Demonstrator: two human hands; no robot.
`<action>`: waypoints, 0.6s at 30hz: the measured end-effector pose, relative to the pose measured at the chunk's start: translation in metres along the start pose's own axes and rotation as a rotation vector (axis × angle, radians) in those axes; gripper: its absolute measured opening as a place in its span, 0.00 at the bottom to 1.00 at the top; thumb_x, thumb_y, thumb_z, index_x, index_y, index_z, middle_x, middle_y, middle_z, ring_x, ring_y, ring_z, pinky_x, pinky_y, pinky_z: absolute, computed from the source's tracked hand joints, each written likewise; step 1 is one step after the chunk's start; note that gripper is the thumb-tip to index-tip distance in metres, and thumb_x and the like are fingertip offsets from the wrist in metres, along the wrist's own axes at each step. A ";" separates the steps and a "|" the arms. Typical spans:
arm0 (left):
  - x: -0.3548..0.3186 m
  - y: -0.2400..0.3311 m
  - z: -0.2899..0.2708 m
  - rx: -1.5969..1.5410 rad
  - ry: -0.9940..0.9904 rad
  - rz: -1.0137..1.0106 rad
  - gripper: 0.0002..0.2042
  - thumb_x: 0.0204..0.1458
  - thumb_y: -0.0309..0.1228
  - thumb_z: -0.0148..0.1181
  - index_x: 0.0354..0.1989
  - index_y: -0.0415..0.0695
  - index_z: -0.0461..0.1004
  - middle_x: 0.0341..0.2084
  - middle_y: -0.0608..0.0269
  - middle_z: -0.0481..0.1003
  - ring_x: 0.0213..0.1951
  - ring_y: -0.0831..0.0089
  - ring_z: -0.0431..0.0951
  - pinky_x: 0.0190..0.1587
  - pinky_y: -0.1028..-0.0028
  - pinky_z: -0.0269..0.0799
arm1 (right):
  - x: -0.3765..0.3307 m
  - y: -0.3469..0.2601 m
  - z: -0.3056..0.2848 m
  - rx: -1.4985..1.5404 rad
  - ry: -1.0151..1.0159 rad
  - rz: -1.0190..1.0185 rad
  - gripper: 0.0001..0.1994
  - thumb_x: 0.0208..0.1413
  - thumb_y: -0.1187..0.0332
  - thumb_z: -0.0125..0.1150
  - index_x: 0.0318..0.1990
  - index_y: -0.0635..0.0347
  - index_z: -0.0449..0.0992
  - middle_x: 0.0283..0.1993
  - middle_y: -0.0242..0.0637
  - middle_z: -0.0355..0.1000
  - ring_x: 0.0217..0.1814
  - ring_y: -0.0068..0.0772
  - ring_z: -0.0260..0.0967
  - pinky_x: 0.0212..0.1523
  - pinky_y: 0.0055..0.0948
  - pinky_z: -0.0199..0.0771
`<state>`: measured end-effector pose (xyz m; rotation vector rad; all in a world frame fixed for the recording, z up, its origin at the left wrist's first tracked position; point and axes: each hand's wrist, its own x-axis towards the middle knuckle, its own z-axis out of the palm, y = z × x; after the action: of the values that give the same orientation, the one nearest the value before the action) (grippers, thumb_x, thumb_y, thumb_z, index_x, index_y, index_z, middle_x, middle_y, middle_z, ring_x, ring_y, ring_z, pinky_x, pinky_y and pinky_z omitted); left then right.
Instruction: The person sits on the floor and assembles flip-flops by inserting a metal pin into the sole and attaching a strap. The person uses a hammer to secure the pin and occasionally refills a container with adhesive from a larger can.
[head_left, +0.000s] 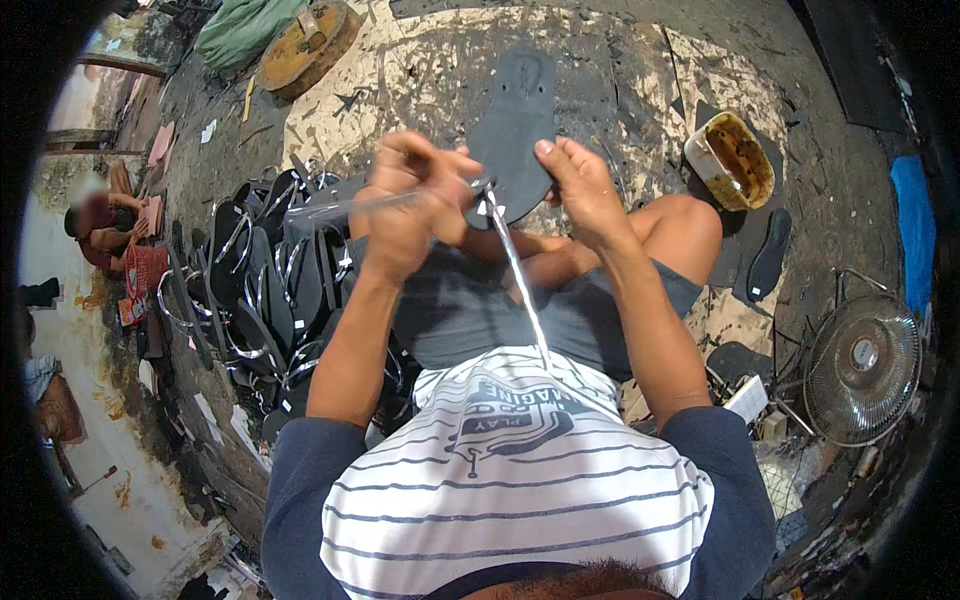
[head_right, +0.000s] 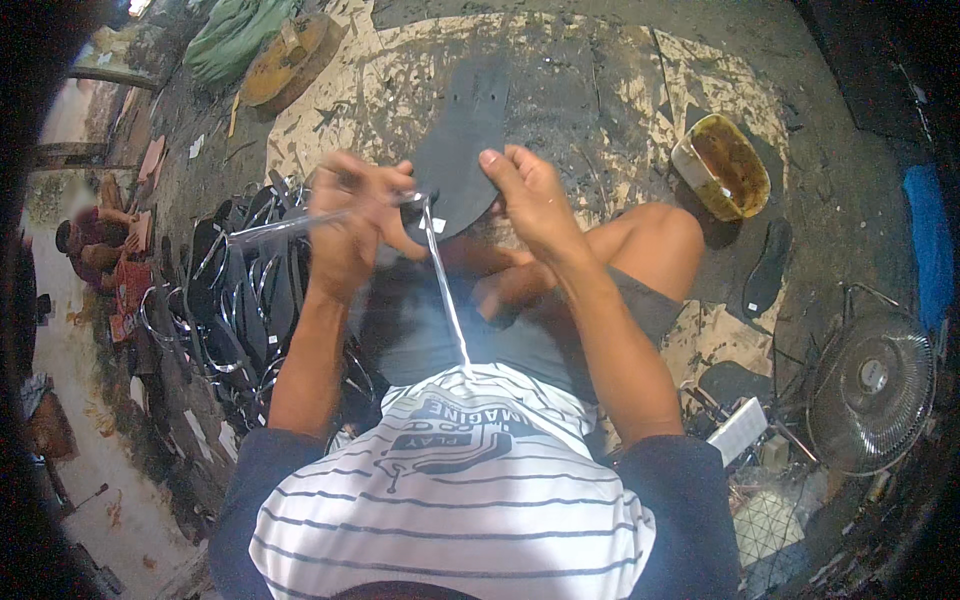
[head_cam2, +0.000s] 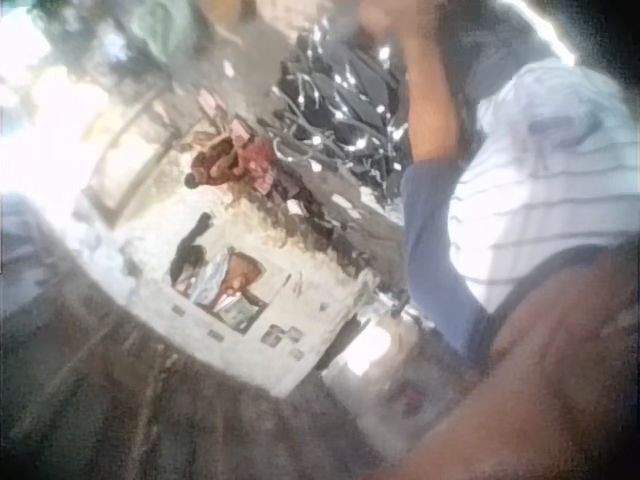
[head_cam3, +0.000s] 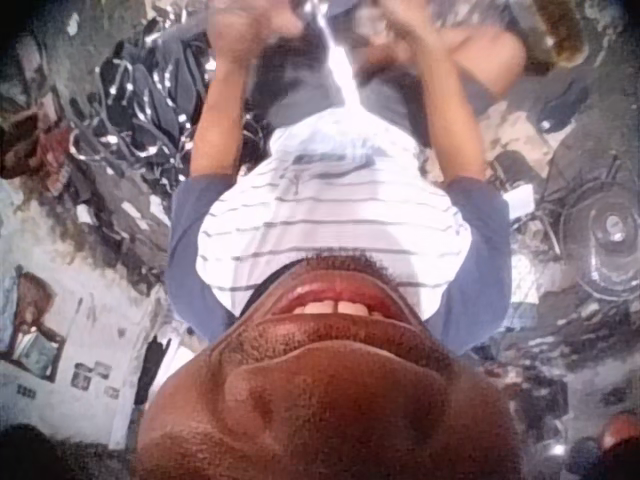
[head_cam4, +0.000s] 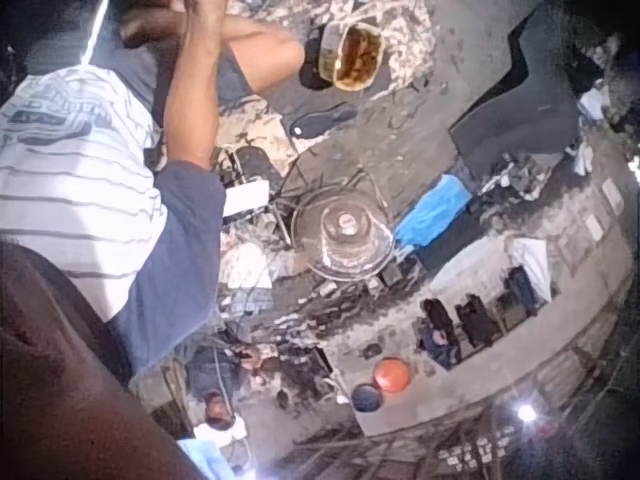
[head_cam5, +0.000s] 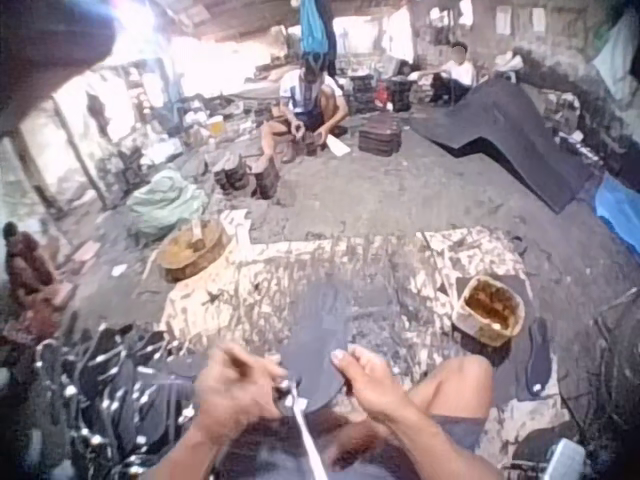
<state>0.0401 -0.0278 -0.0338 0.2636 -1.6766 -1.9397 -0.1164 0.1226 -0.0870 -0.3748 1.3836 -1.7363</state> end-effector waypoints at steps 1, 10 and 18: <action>0.005 0.011 0.000 -0.340 0.219 -0.120 0.12 0.61 0.31 0.57 0.50 0.44 0.65 0.34 0.56 0.80 0.40 0.63 0.80 0.64 0.55 0.68 | -0.005 -0.010 -0.001 -0.018 -0.033 -0.019 0.14 0.68 0.58 0.55 0.44 0.63 0.75 0.35 0.25 0.72 0.34 0.12 0.64 0.35 0.18 0.66; 0.033 -0.008 -0.001 -0.456 0.226 -0.343 0.20 0.65 0.39 0.55 0.57 0.35 0.69 0.48 0.46 0.77 0.49 0.60 0.79 0.51 0.59 0.79 | -0.006 -0.017 -0.001 -0.211 -0.282 -0.063 0.16 0.66 0.64 0.58 0.56 0.64 0.71 0.47 0.35 0.75 0.44 0.20 0.71 0.46 0.22 0.74; 0.027 -0.031 -0.015 -0.365 0.475 -0.340 0.16 0.57 0.21 0.57 0.54 0.34 0.68 0.43 0.52 0.77 0.48 0.58 0.78 0.55 0.55 0.76 | -0.009 -0.009 0.016 -0.168 0.424 -0.612 0.13 0.60 0.69 0.65 0.48 0.62 0.72 0.42 0.33 0.73 0.43 0.22 0.72 0.38 0.22 0.74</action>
<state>0.0165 -0.0522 -0.0607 0.8348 -1.0000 -2.1601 -0.1043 0.1192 -0.0707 -0.5933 1.8596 -2.2939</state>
